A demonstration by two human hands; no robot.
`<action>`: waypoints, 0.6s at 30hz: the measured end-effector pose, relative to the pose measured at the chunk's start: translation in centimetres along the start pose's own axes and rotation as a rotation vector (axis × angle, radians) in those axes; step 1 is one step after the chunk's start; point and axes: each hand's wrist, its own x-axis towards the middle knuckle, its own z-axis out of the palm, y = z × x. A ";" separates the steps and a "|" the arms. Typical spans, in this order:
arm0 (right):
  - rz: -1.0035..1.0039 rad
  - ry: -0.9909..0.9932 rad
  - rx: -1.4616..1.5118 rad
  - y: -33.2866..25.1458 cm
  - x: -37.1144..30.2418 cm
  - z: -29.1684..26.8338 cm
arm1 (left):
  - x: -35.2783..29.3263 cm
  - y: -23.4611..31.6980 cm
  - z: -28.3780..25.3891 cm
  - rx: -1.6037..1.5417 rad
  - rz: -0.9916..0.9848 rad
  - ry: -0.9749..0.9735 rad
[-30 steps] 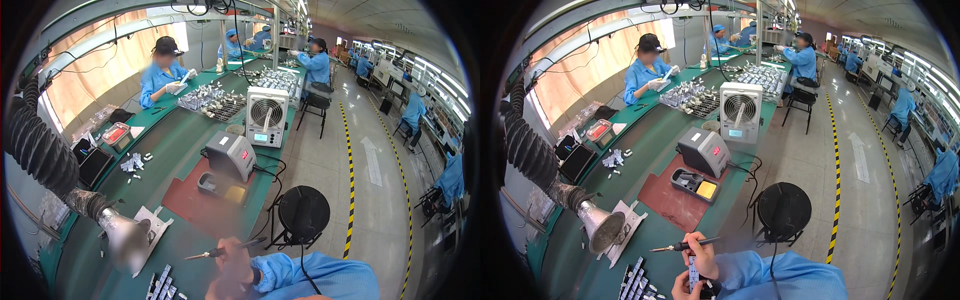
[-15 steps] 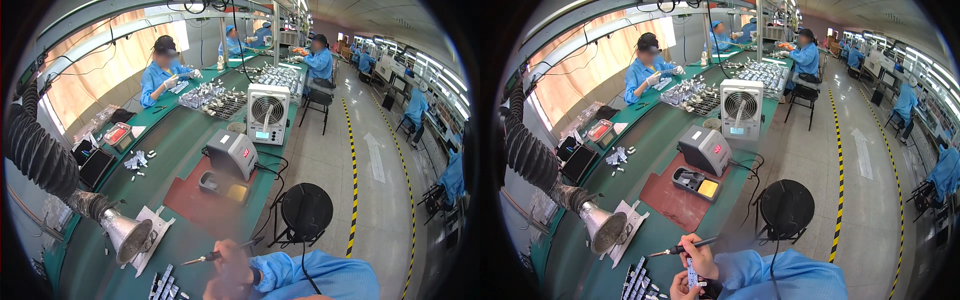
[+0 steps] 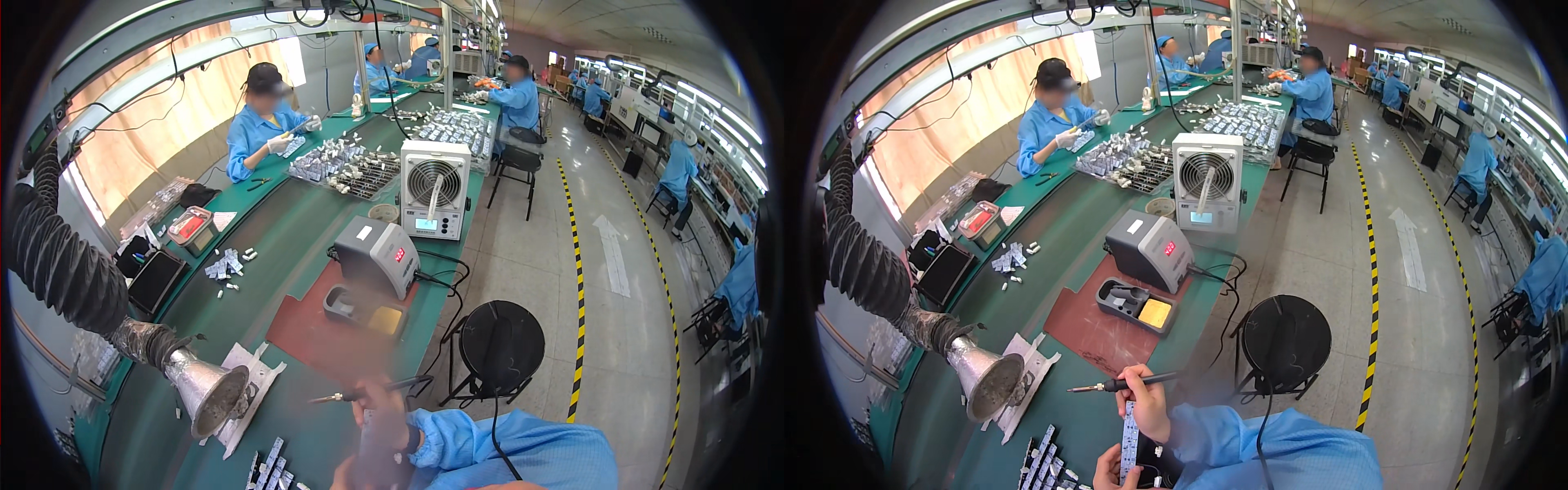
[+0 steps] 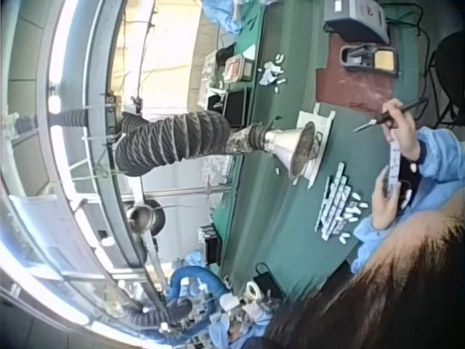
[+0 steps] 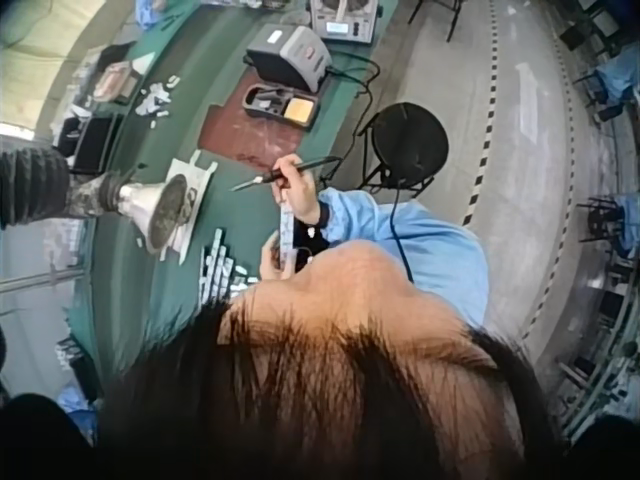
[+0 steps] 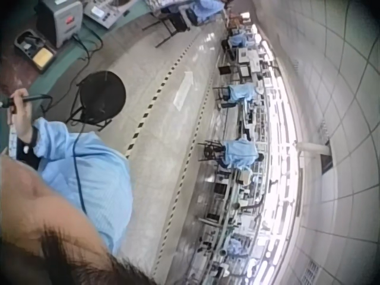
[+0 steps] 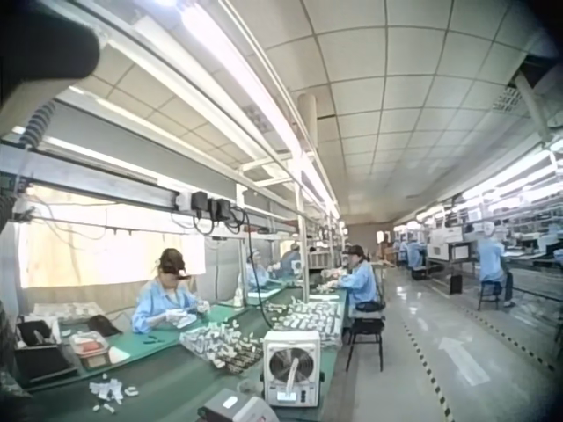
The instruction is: Soldering components onto small printed circuit boards at a manual assembly station.
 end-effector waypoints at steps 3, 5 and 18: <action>-0.013 -0.049 -0.048 0.8 0.4 -1.1 | 0.2 -1.2 -0.4 0.013 -0.006 -0.026; -0.004 -0.037 -0.046 0.9 0.2 -0.9 | 0.2 -1.7 -0.8 -0.003 -0.004 -0.040; 0.033 -0.033 -0.097 0.9 0.5 -1.2 | 0.8 -2.8 -2.2 -0.048 -0.046 -0.195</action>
